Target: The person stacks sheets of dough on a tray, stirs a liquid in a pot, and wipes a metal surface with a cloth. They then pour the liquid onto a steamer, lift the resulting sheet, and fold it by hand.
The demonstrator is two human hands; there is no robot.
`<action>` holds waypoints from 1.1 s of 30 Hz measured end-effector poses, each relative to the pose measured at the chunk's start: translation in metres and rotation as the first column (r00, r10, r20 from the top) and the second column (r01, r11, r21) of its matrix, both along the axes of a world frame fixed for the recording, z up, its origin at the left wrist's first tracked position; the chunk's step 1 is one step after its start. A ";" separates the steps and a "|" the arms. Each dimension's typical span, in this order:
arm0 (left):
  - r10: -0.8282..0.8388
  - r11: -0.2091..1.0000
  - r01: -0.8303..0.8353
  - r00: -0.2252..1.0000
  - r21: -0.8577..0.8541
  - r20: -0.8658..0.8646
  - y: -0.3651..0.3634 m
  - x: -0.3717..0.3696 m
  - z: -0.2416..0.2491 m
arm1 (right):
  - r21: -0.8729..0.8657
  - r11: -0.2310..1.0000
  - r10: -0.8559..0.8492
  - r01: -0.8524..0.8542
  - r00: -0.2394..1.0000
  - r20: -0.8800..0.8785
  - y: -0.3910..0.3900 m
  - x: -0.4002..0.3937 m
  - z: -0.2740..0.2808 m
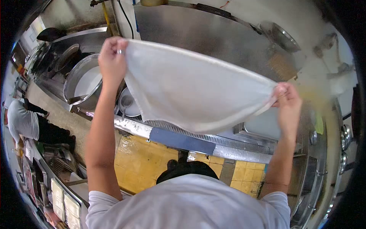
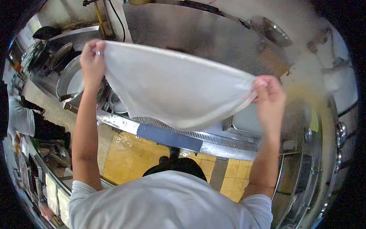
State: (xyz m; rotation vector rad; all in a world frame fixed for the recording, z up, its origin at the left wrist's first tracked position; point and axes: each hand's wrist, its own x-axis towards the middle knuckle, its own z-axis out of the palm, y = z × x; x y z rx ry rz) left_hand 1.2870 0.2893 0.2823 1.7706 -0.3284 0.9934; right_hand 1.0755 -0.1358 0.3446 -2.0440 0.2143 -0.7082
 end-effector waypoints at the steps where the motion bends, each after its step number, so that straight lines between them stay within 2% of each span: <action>1: -0.006 0.999 0.007 0.999 0.044 -0.034 -0.002 0.004 -0.019 | 0.010 0.999 0.034 -0.034 0.998 -0.046 -0.007 0.007 -0.025; 3: -0.077 0.990 0.094 0.984 0.102 -0.163 -0.007 0.021 -0.076 | 0.047 0.997 0.073 -0.068 0.990 -0.120 -0.017 0.028 -0.095; 4: -0.075 0.980 0.109 0.978 0.168 -0.196 -0.004 0.038 -0.123 | 0.075 0.995 0.077 -0.066 0.986 -0.148 -0.020 0.040 -0.138; 5: -0.070 0.964 0.125 0.971 0.234 -0.228 -0.003 0.054 -0.173 | -0.094 0.995 -0.012 -0.012 0.967 -0.254 -0.033 0.056 -0.195; 6: -0.017 0.957 0.115 0.938 0.266 -0.346 -0.008 0.059 -0.218 | -0.073 0.997 -0.002 -0.019 0.960 -0.279 -0.035 0.066 -0.245; 7: 0.042 0.949 0.107 0.889 0.298 -0.456 -0.012 0.058 -0.255 | -0.232 0.972 -0.024 -0.034 0.970 -0.241 -0.038 0.074 -0.292; 8: 0.106 0.944 0.084 0.839 0.319 -0.533 -0.018 0.054 -0.281 | -0.192 0.981 -0.072 0.001 0.929 -0.362 -0.028 0.080 -0.310; 9: 0.169 0.938 0.062 0.777 0.342 -0.606 -0.025 0.052 -0.301 | -0.171 0.985 -0.104 0.038 0.913 -0.394 -0.027 0.085 -0.332; 11: 0.214 0.954 -0.034 0.772 0.298 -0.598 -0.034 0.057 -0.334 | -0.135 0.984 -0.164 0.114 0.873 -0.458 -0.029 0.102 -0.373; 12: 0.234 0.958 -0.077 0.766 0.276 -0.599 -0.039 0.057 -0.338 | -0.169 0.978 -0.180 0.119 0.891 -0.417 -0.030 0.110 -0.381; 15: 0.347 0.914 -0.192 0.825 0.358 -0.445 -0.051 0.071 -0.344 | -0.250 0.955 -0.227 0.156 0.930 -0.288 -0.041 0.136 -0.399; 17: 0.370 0.902 -0.184 0.799 0.391 -0.475 -0.058 0.086 -0.346 | -0.276 0.940 -0.263 0.202 0.943 -0.203 -0.051 0.154 -0.411; 21: 0.422 0.851 -0.203 0.813 0.485 -0.400 -0.078 0.129 -0.346 | -0.309 0.910 -0.358 0.277 0.899 -0.250 -0.066 0.196 -0.400; 23: 0.403 0.858 -0.190 0.825 0.477 -0.396 -0.090 0.152 -0.346 | -0.323 0.894 -0.407 0.309 0.862 -0.302 -0.075 0.218 -0.398; 26: 0.347 0.862 -0.145 0.866 0.486 -0.359 -0.101 0.195 -0.348 | -0.491 0.829 -0.433 0.267 0.863 -0.261 -0.098 0.252 -0.410; 30: 0.336 0.834 -0.110 0.879 0.542 -0.339 -0.116 0.244 -0.346 | -0.579 0.773 -0.516 0.260 0.789 -0.333 -0.132 0.297 -0.430; 32: 0.296 0.856 -0.092 0.894 0.508 -0.337 -0.123 0.263 -0.344 | -0.694 0.667 -0.586 0.270 0.766 -0.265 -0.144 0.312 -0.445; 33: 0.277 0.867 -0.084 0.901 0.491 -0.334 -0.126 0.271 -0.344 | -0.675 0.688 -0.601 0.265 0.729 -0.326 -0.137 0.318 -0.432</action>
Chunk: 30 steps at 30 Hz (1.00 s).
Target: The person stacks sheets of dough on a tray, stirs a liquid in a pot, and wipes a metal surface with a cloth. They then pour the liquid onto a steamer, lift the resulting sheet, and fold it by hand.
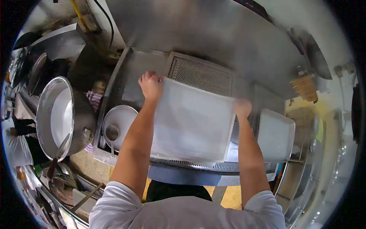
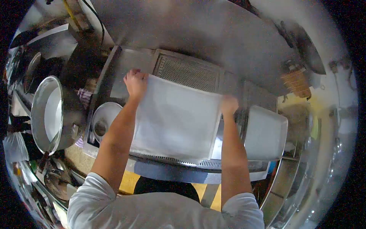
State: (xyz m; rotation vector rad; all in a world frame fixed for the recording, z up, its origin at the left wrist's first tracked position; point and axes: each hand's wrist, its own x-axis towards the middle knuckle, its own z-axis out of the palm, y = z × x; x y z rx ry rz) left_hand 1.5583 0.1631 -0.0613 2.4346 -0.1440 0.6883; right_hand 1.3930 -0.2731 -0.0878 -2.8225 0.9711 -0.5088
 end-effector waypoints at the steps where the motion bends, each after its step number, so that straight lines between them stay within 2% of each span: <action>1: -0.009 1.000 0.009 1.000 0.007 0.005 -0.003 0.008 -0.002 | 0.045 0.998 -0.037 0.039 0.998 -0.043 0.017 0.008 0.031; 2: -0.017 1.000 0.017 1.000 0.015 0.011 -0.005 0.015 -0.003 | 0.090 0.993 -0.071 0.079 0.994 -0.085 0.026 0.017 0.049; 5: -0.024 0.999 0.024 1.000 0.022 -0.015 -0.011 0.033 -0.002 | -0.035 0.992 -0.120 0.118 0.990 -0.075 0.000 0.039 0.020; 8: -0.030 1.000 0.030 0.999 -0.008 -0.016 -0.019 0.048 -0.003 | 0.005 0.996 -0.090 0.090 0.994 -0.056 -0.004 0.051 0.030; 11: -0.041 0.999 0.040 0.999 -0.035 -0.026 -0.023 0.056 -0.005 | 0.136 0.975 -0.169 0.175 0.984 -0.055 -0.003 0.062 0.037; 15: -0.069 0.998 0.067 0.986 -0.014 -0.150 -0.025 0.059 0.000 | -0.016 0.991 -0.130 0.129 0.986 -0.099 -0.005 0.065 0.035; 17: -0.082 0.995 0.075 0.990 -0.060 -0.116 -0.027 0.063 -0.008 | -0.128 0.989 -0.090 0.080 0.993 -0.076 -0.003 0.062 0.036; 20: -0.080 0.989 0.068 0.993 -0.128 -0.092 -0.025 0.064 -0.008 | -0.014 0.986 0.165 -0.164 0.979 0.121 -0.003 0.060 0.015; 21: -0.076 0.987 0.062 0.993 -0.148 -0.091 -0.024 0.062 -0.007 | 0.264 0.955 0.122 -0.138 0.990 0.075 0.011 0.059 0.023; 22: -0.073 0.986 0.057 0.993 -0.160 -0.094 -0.023 0.062 -0.004 | 0.521 0.849 0.094 -0.091 0.995 0.020 0.036 0.060 0.043; 23: -0.069 0.984 0.052 0.993 -0.170 -0.098 -0.022 0.060 -0.001 | 0.735 0.678 0.084 -0.026 0.996 -0.042 0.055 0.061 0.057; 26: -0.073 0.982 0.052 0.991 -0.180 -0.113 -0.020 0.053 0.007 | 0.773 0.626 0.152 0.098 0.958 -0.245 0.070 0.069 0.069; 30: -0.165 0.975 0.146 0.980 -0.167 -0.109 -0.010 0.054 0.004 | 0.871 0.490 0.157 0.037 0.979 -0.129 0.086 0.070 0.060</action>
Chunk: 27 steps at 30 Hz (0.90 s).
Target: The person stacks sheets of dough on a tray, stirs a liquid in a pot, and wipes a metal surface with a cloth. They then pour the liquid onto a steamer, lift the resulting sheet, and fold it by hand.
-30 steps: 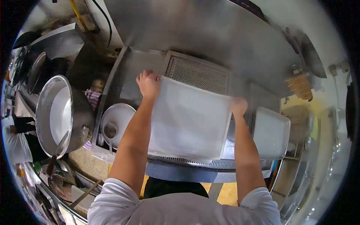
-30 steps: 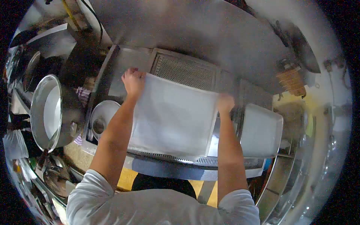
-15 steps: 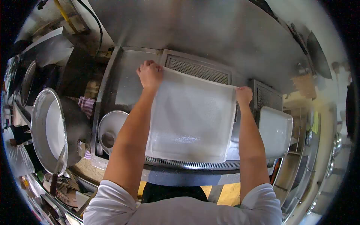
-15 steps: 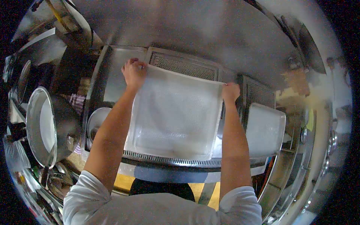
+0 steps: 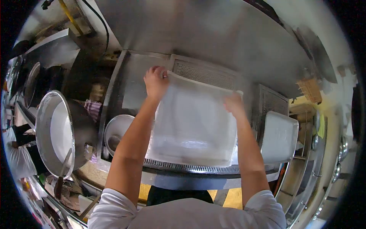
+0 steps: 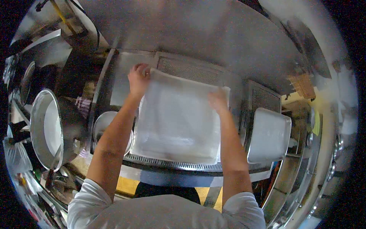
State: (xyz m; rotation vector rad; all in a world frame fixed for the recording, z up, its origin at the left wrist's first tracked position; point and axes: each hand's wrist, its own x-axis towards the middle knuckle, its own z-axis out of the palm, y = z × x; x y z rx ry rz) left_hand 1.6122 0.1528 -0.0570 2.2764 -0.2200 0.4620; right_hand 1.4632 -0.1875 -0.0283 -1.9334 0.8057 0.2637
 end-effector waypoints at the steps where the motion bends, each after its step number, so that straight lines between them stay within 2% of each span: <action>1: -0.023 0.998 0.025 1.000 0.061 -0.021 0.003 -0.002 0.002 | 0.069 0.997 -0.040 0.036 0.997 0.061 0.023 -0.001 0.003; 2: -0.044 0.992 0.049 0.998 0.120 -0.043 0.005 -0.004 0.002 | 0.139 0.988 -0.082 0.065 0.989 0.119 0.046 0.003 0.007; 4: -0.084 0.967 0.102 0.993 0.235 -0.087 0.008 -0.008 0.005 | 0.245 0.963 0.089 -0.110 0.992 0.093 0.090 0.021 0.023; 6: -0.120 0.924 0.159 0.984 0.349 -0.132 0.010 -0.009 0.008 | 0.536 0.833 0.047 -0.133 0.984 0.170 0.125 0.038 0.012; 7: -0.132 0.898 0.181 0.980 0.401 -0.146 0.011 -0.009 0.007 | 0.592 0.792 0.044 -0.150 0.981 0.189 0.142 0.047 0.014; 9: -0.155 0.838 0.226 0.971 0.497 -0.180 0.014 -0.010 0.007 | 0.694 0.697 0.031 -0.181 0.974 0.224 0.169 0.064 0.019; 12: -0.188 0.809 0.271 0.960 0.521 -0.207 0.018 -0.006 0.004 | 0.789 0.605 -0.046 -0.110 0.984 0.172 0.189 0.096 0.008; 15: -0.221 0.796 0.329 0.939 0.508 -0.263 0.022 -0.004 0.019 | 0.838 0.530 0.009 -0.127 0.989 0.145 0.196 0.115 -0.010; 18: -0.227 0.750 0.369 0.923 0.549 -0.309 0.026 -0.006 0.037 | 0.837 0.545 -0.087 -0.043 0.990 0.108 0.213 0.104 -0.013; 21: -0.240 0.745 0.341 0.939 0.573 -0.247 0.025 0.003 0.014 | 0.694 0.719 0.002 -0.036 0.999 0.049 0.240 0.045 -0.004; 23: -0.255 0.733 0.360 0.932 0.577 -0.257 0.026 0.005 0.010 | 0.517 0.843 0.180 -0.148 0.984 -0.011 0.263 -0.018 0.005; 25: -0.258 0.734 0.366 0.929 0.572 -0.264 0.024 0.005 0.011 | 0.405 0.875 0.339 -0.264 0.933 -0.124 0.288 -0.084 -0.004; 27: -0.256 0.739 0.370 0.927 0.562 -0.273 0.024 -0.004 0.014 | 0.471 0.768 0.586 -0.433 0.771 -0.248 0.303 -0.124 0.010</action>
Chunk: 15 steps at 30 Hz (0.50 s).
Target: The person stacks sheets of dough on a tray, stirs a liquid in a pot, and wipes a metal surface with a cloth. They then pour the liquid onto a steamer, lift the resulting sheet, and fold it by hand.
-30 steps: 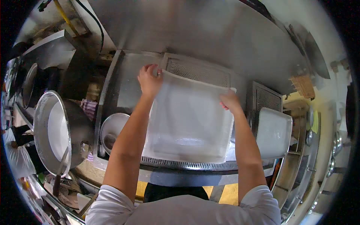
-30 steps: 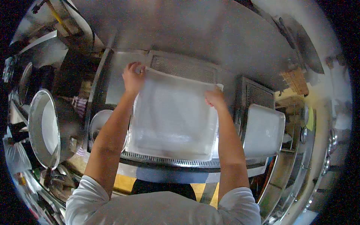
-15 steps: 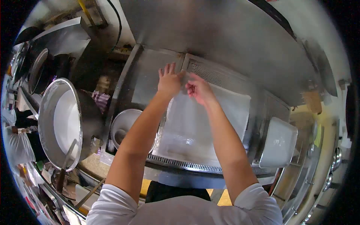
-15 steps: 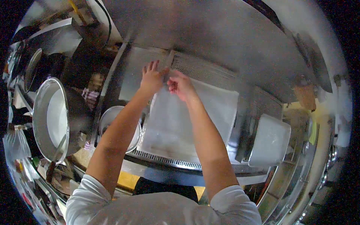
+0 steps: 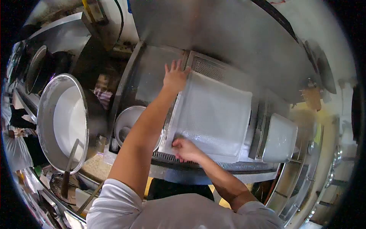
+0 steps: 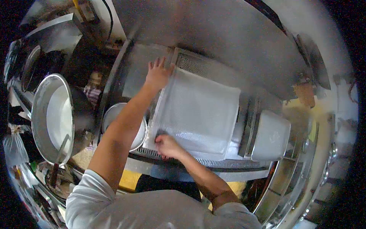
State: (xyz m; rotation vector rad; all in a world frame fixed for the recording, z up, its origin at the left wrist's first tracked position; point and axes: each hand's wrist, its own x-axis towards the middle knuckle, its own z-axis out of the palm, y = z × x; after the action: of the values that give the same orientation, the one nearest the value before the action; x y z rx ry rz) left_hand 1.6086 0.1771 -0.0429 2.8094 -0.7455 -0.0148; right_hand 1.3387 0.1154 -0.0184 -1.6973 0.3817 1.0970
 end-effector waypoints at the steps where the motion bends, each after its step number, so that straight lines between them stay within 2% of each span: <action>1: -0.002 1.000 0.002 1.000 -0.009 0.017 0.000 -0.004 0.003 | -0.014 1.000 0.013 -0.011 0.992 0.124 0.000 -0.006 -0.003; 3: -0.002 1.000 0.002 1.000 -0.014 0.032 0.005 -0.022 0.007 | -0.033 0.999 0.042 -0.032 0.937 0.346 -0.003 -0.027 -0.010; 4: 0.009 0.995 0.002 0.994 -0.104 0.105 0.010 -0.035 0.005 | -0.074 0.997 0.026 -0.006 0.962 0.273 -0.007 -0.017 0.010; 6: 0.049 0.960 0.026 0.965 -0.279 0.257 0.019 -0.057 0.006 | -0.085 0.989 -0.080 0.124 0.912 0.401 -0.023 -0.014 -0.007; 9: -0.136 0.981 0.109 0.976 -0.164 -0.168 0.053 -0.128 0.063 | -0.146 0.986 0.005 0.076 0.871 0.491 -0.042 -0.001 0.002; 11: -0.264 0.964 0.265 0.925 -0.034 -0.272 0.064 -0.186 0.062 | -0.164 0.986 0.078 0.006 0.861 0.503 -0.049 0.001 0.000; 13: -0.303 0.953 0.291 0.909 -0.085 -0.287 0.074 -0.236 0.045 | -0.266 0.961 0.216 -0.081 0.818 0.533 -0.048 -0.010 0.005; 14: -0.330 0.942 0.333 0.910 -0.034 -0.252 0.075 -0.248 0.037 | -0.320 0.940 0.281 -0.116 0.795 0.538 -0.050 -0.018 0.008; 15: -0.363 0.927 0.376 0.906 0.016 -0.218 0.076 -0.257 0.030 | -0.470 0.867 0.420 -0.167 0.752 0.508 -0.060 -0.031 0.013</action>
State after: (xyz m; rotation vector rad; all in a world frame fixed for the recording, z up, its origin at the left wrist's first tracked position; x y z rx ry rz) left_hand 1.3513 0.2528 -0.0131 2.6151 -1.2256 -0.3997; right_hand 1.3082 0.0552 -0.0054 -2.4329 -0.0992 0.6532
